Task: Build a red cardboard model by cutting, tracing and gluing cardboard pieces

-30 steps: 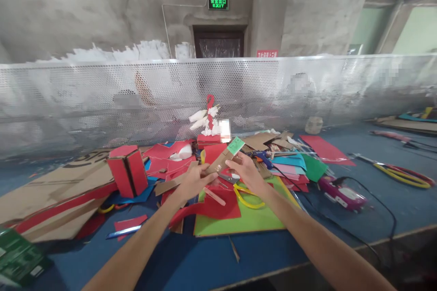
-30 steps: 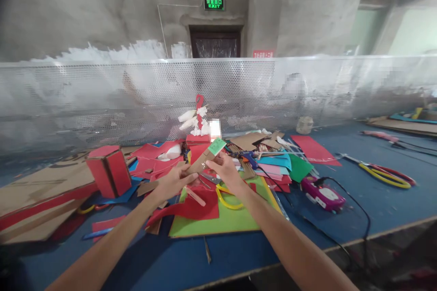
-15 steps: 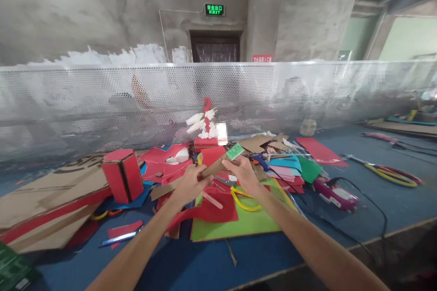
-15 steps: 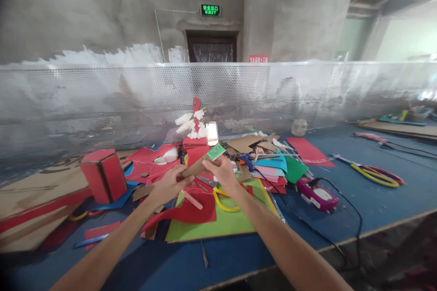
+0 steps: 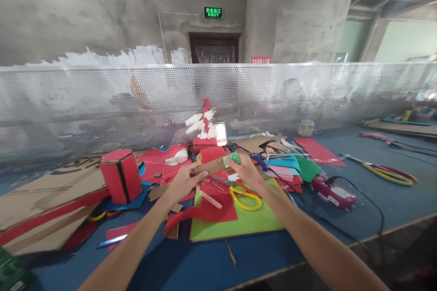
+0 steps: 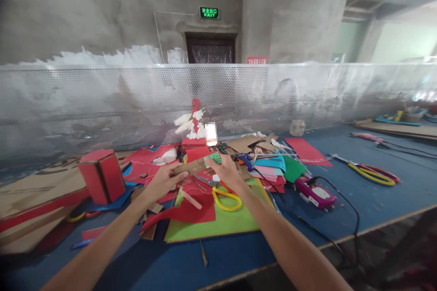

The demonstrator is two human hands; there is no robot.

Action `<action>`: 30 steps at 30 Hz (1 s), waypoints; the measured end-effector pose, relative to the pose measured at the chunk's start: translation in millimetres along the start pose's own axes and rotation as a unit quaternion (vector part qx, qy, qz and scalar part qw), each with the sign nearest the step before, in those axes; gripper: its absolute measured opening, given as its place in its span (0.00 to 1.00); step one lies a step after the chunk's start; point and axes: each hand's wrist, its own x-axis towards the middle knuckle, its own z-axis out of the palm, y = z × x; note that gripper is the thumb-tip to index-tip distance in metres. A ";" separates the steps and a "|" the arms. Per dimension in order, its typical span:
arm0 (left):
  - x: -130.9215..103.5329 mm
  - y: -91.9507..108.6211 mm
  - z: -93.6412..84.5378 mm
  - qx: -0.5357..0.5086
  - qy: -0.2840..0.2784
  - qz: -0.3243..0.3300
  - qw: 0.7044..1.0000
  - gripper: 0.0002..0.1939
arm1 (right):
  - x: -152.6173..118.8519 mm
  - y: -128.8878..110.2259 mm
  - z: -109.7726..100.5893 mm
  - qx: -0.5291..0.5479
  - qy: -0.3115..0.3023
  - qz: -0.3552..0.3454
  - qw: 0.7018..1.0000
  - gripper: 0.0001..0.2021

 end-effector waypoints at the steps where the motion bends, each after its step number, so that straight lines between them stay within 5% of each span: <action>1: -1.1 2.8 0.2 0.007 0.003 0.008 1.000 0.18 | 0.6 1.1 0.3 0.010 0.003 0.007 1.000 0.19; 7: -5.6 17.3 1.2 0.177 0.061 0.081 0.979 0.13 | 2.4 4.0 5.2 0.092 0.030 0.076 0.992 0.24; 18: 3.4 -6.4 -18.4 -0.064 0.018 -0.041 0.997 0.25 | -0.1 -6.6 2.5 0.101 -0.015 0.017 0.995 0.23; 26: 3.5 -5.4 -16.6 -0.053 0.011 -0.026 0.998 0.22 | -0.9 -9.0 0.3 0.068 -0.022 -0.002 0.997 0.20; 30: 4.7 -10.9 -18.4 0.033 0.047 0.028 0.998 0.19 | -1.7 -9.8 2.3 0.070 -0.009 -0.010 0.997 0.18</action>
